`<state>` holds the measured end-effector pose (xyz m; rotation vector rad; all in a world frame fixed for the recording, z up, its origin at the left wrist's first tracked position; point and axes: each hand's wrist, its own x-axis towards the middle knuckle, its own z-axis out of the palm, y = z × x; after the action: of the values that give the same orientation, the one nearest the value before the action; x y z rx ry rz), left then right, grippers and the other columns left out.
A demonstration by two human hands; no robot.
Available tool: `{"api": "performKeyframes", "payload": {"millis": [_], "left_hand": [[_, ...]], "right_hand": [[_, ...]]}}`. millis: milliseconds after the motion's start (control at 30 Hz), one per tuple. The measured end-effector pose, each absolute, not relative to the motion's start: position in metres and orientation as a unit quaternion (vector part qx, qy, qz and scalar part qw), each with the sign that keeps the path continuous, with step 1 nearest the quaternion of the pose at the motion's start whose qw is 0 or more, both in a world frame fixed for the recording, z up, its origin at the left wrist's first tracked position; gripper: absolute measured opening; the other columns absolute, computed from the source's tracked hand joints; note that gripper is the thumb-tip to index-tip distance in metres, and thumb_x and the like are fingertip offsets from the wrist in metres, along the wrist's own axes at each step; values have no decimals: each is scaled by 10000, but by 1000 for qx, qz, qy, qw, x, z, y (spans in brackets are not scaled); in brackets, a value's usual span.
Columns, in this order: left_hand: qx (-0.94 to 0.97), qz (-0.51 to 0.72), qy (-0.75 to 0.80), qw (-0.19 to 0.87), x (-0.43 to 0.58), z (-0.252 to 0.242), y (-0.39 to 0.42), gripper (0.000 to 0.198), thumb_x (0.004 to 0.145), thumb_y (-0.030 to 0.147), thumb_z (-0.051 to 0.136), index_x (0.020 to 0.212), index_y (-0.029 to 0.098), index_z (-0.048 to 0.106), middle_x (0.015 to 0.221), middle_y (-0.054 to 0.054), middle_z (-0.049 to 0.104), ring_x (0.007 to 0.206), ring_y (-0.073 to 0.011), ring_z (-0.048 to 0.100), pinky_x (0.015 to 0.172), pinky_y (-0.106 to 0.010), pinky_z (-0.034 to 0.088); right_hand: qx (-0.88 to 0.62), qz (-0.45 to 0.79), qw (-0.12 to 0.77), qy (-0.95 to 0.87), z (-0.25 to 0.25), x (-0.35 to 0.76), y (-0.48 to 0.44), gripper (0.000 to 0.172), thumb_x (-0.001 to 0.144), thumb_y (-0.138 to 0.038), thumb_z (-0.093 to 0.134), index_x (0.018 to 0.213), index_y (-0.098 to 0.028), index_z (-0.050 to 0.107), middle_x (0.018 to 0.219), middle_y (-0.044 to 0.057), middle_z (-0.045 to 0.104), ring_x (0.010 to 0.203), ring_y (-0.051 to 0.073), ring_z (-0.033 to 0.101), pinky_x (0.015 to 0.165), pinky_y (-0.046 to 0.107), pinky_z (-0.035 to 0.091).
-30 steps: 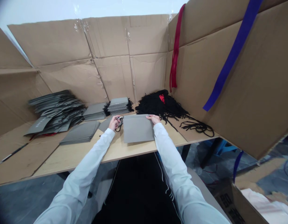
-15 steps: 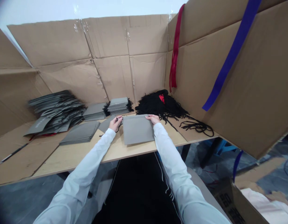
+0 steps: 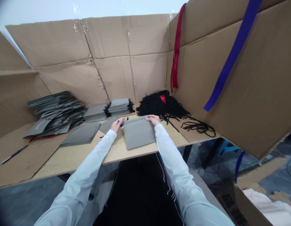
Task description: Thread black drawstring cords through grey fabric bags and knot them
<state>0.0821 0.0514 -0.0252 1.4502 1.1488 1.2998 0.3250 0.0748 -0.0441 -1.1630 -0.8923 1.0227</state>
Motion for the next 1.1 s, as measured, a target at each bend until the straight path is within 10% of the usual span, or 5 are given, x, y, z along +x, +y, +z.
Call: {"api": "performKeyframes", "payload": {"millis": [367, 1100], "left_hand": [[546, 458, 475, 515, 83, -34, 60, 310, 559, 341, 647, 744, 104, 570, 382, 91, 290, 311, -15, 202, 333, -176, 89], [684, 304, 485, 452, 68, -22, 58, 320, 590, 409, 584, 515, 98, 588, 462, -21, 519, 436, -86, 417, 475, -219, 307]], "right_hand": [[-452, 420, 658, -431, -42, 325, 77, 267, 424, -325, 685, 617, -153, 620, 736, 6, 611, 709, 118, 519, 671, 235, 388], [-479, 449, 621, -428, -46, 328, 79, 186, 467, -244, 654, 613, -132, 628, 590, 8, 596, 601, 105, 511, 615, 240, 393]]}}
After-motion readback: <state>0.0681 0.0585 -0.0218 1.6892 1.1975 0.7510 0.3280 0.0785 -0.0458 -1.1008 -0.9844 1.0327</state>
